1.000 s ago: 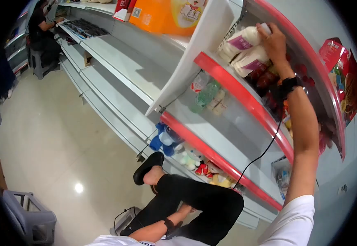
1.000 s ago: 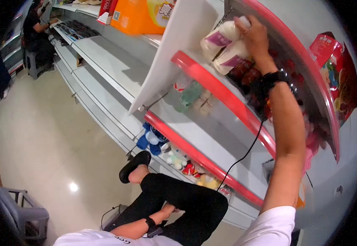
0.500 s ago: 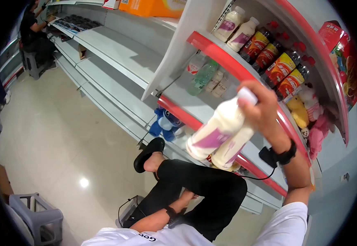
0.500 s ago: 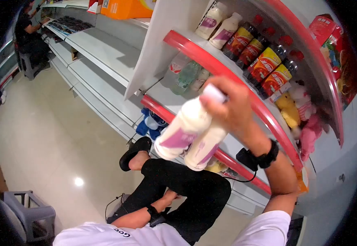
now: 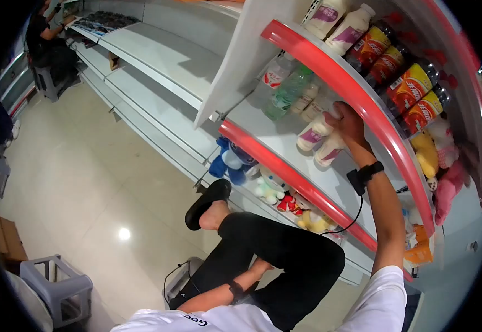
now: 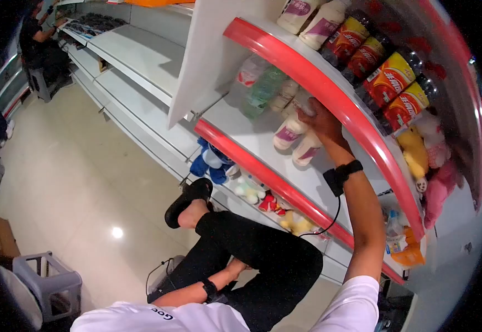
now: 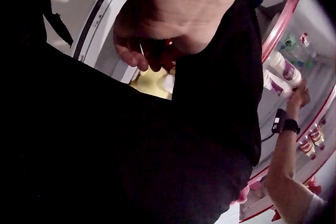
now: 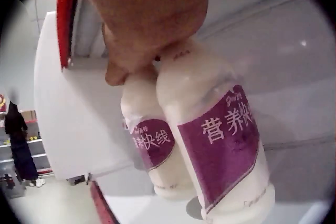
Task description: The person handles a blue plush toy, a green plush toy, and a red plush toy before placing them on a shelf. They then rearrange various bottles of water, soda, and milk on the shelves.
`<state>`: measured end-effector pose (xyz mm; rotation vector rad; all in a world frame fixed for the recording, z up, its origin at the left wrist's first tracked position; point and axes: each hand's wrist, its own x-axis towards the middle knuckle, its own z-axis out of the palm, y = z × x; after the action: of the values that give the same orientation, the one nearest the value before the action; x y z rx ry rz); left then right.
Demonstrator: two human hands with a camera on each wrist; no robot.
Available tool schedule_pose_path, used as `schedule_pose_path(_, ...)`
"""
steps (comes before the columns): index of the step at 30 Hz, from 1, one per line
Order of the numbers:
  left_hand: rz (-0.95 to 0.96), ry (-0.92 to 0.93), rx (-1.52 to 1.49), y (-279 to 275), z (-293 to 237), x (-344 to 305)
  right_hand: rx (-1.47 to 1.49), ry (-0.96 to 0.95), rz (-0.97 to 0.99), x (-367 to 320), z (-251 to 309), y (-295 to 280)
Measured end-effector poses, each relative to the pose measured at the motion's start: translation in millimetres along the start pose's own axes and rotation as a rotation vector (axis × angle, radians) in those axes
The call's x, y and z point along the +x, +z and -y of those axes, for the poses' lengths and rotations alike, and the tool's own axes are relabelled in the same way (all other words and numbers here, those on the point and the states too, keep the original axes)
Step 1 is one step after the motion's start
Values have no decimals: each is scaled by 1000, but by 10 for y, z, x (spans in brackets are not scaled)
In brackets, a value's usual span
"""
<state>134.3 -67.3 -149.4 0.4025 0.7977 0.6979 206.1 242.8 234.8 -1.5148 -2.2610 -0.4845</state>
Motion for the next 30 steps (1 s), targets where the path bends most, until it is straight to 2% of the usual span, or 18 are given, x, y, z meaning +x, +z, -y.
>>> schedule_pose_path(2, 55, 3, 29, -34, 129, 75, 24, -43, -49, 219, -111, 188)
schedule_pose_path(4, 31, 14, 49, -20, 181, 114, 52, -124, -142, 395, -258, 405)
schedule_pose_path(6, 44, -6, 41, 54, -90, -83, 78, -205, -239, 538, -375, 562)
schedule_pose_path(7, 42, -10, 46, 59, -114, -90, 80, -200, -240, 590, -349, 584)
schedule_pose_path(9, -20, 139, 326, 56, -95, -81, 4, -140, -166, 669, -212, 589)
schedule_pose_path(13, 77, 9, 219, -21, -164, -58, -115, -188, -131, 803, -253, 756)
schedule_pose_path(16, -27, 51, 147, 63, -168, -88, -83, -199, -160, 864, -308, 847)
schedule_pose_path(18, -185, 177, 187, 67, -37, -12, 157, -215, -351, 825, -294, 896)
schedule_pose_path(19, -184, 172, 185, 74, -29, -16, 156, -212, -346, 834, -353, 917)
schedule_pose_path(21, -155, 103, 140, 86, -56, -37, -83, -250, -329, 843, -535, 946)
schedule_pose_path(22, -152, 98, 140, 88, -100, -58, -85, -247, -324, 805, -562, 937)
schedule_pose_path(24, -81, 55, 156, 92, -189, -105, 151, -251, -251, 732, -614, 907)
schedule_pose_path(27, -28, 69, 262, 85, -225, -120, 195, -272, -143, 598, -656, 785)
schedule_pose_path(28, -30, 69, 264, 82, -187, -105, 197, -270, -145, 538, -674, 720)
schedule_pose_path(30, -72, 118, 272, 47, -75, -46, 14, -357, -32, 416, -669, 615)
